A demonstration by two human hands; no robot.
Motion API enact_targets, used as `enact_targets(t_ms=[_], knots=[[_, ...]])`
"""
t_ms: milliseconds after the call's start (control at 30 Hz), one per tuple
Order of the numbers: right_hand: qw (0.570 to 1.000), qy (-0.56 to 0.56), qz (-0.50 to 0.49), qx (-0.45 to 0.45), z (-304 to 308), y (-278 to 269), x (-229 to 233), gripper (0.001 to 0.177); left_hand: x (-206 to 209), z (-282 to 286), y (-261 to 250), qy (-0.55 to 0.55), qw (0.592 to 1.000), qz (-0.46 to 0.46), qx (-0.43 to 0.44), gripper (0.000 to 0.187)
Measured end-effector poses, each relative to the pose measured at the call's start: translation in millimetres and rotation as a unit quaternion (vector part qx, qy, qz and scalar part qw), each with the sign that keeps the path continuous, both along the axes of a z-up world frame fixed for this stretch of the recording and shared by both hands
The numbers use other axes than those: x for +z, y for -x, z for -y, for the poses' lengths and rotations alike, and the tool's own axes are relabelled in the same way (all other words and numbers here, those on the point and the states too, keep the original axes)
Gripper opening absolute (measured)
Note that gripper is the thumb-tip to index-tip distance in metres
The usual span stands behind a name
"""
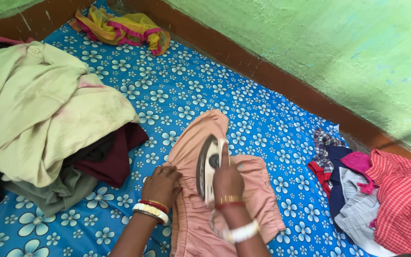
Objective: The person irons a red checkered shirt and then a peach-colored pair of shorts on a bed using an electric iron. They smooth the fabric with their hands and move the iron back and forth to remove wrinkles.
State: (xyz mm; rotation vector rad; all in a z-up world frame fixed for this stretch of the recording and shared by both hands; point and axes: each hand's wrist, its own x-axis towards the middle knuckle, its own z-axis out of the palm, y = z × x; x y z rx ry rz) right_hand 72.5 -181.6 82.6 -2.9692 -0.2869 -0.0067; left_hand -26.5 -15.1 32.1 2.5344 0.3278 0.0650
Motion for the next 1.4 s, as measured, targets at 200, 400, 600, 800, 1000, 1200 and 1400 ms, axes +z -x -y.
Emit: enact_targets(t_ms=[200, 400, 600, 800, 1000, 1200, 1400], knots=[[1.0, 0.008, -0.005, -0.021, 10.1, 35.6, 8.2, 0.076, 0.7, 3.3, 0.2, -0.001, 1.0, 0.007, 0.001, 0.041], [0.999, -0.006, 0.02, -0.041, -6.5, -38.9, -1.9, 0.076, 4.6, 3.7, -0.6, -0.006, 1.0, -0.009, 0.003, 0.04], [0.999, -0.024, 0.016, -0.013, -7.8, -74.6, -9.0, 0.079, 9.5, 4.0, -0.7, -0.002, 1.0, -0.007, 0.014, 0.04], [0.997, -0.066, 0.002, 0.043, 4.2, -10.7, -14.1, 0.084, 10.9, 3.2, -1.9, -0.02, 0.995, 0.017, 0.094, 0.041], [0.989, -0.106, 0.029, 0.096, -8.5, 48.5, -9.7, 0.082, 8.4, 5.7, -0.7, -0.103, 0.986, -0.025, 0.126, 0.028], [0.995, -0.071, 0.034, 0.061, -38.7, 0.1, -9.0, 0.078, 17.1, 4.8, -0.5, -0.084, 0.988, -0.045, 0.125, 0.027], [0.996, -0.091, 0.009, 0.019, -58.1, -50.2, -5.1, 0.078, 23.9, 2.7, -0.1, -0.082, 0.987, -0.039, 0.132, 0.028]])
